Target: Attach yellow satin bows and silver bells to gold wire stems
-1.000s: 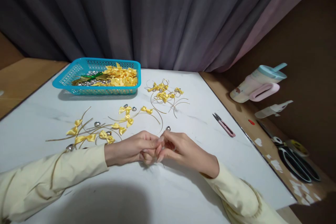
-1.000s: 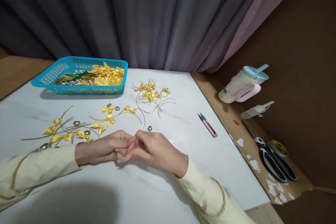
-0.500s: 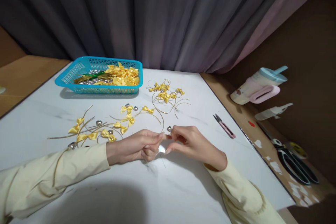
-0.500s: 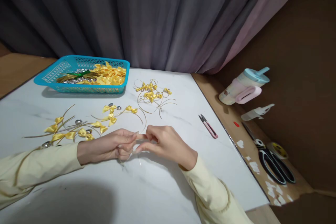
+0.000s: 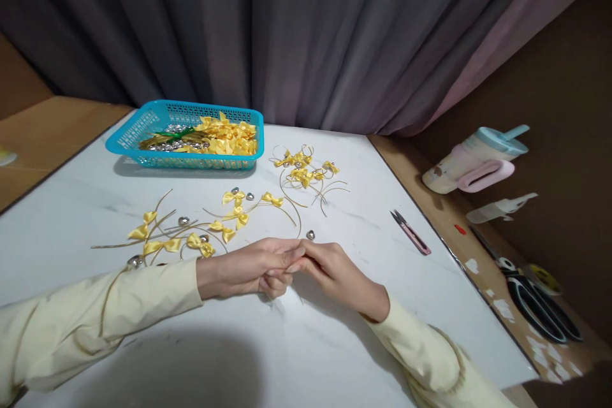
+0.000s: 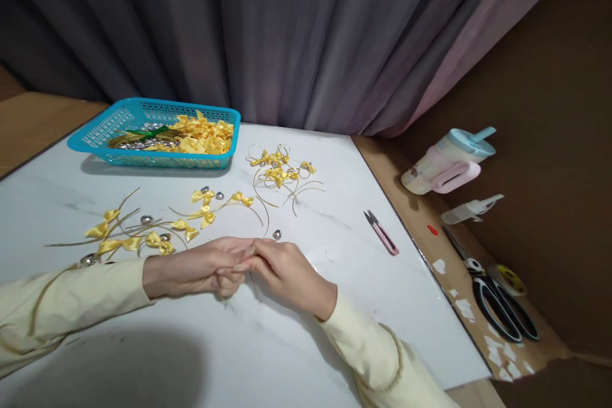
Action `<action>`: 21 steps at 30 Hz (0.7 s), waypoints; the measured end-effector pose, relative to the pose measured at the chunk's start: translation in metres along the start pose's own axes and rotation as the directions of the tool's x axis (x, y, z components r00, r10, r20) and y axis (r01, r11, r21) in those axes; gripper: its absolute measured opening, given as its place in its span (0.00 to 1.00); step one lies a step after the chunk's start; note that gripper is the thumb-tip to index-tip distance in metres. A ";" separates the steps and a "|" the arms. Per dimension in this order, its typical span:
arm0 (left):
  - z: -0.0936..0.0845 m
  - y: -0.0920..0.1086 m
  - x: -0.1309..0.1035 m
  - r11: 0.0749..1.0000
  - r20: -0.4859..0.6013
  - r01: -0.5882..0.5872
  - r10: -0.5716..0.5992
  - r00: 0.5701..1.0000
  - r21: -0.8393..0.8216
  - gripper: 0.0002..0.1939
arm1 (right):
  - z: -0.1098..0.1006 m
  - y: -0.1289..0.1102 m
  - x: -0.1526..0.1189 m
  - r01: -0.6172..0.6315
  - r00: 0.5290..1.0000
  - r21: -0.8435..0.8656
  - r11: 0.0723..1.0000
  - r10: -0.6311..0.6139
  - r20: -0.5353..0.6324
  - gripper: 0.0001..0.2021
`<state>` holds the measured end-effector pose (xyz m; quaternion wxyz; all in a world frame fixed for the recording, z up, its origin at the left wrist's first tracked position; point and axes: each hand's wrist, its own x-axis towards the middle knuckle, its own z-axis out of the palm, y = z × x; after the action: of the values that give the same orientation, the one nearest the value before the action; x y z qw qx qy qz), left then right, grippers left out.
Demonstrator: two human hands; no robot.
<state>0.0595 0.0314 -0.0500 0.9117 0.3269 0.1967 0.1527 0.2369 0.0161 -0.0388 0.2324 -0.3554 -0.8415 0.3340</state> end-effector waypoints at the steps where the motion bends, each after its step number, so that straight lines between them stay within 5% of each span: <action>1: 0.001 0.002 -0.001 1.000 -0.008 0.003 -0.003 1.000 0.000 0.07 | 0.001 0.000 0.000 0.033 0.999 0.004 0.999 -0.033 -0.029 0.14; 6: 0.005 0.008 -0.004 1.000 -0.033 -0.005 0.004 0.999 -0.021 0.08 | 0.007 0.003 -0.004 0.101 0.981 -0.068 0.993 -0.111 -0.157 0.14; 15: 0.004 -0.004 -0.002 0.956 -0.139 -0.155 0.193 0.971 0.248 0.13 | 0.009 0.000 -0.005 -0.023 0.978 0.004 1.000 0.024 -0.207 0.16; 18: 0.006 -0.005 -0.005 0.861 -0.183 -0.198 0.314 0.932 0.468 0.13 | 0.011 -0.005 -0.005 -0.038 0.972 0.051 0.998 0.048 -0.232 0.17; 21: 0.008 -0.002 -0.009 0.662 -0.195 -0.157 0.426 0.884 0.733 0.12 | 0.014 -0.007 -0.005 -0.048 0.969 0.089 0.995 0.068 -0.238 0.18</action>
<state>0.0553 0.0215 -0.0433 0.6318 0.6412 0.3425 0.2690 0.2283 0.0030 -0.0439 0.3374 -0.4077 -0.7818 0.3298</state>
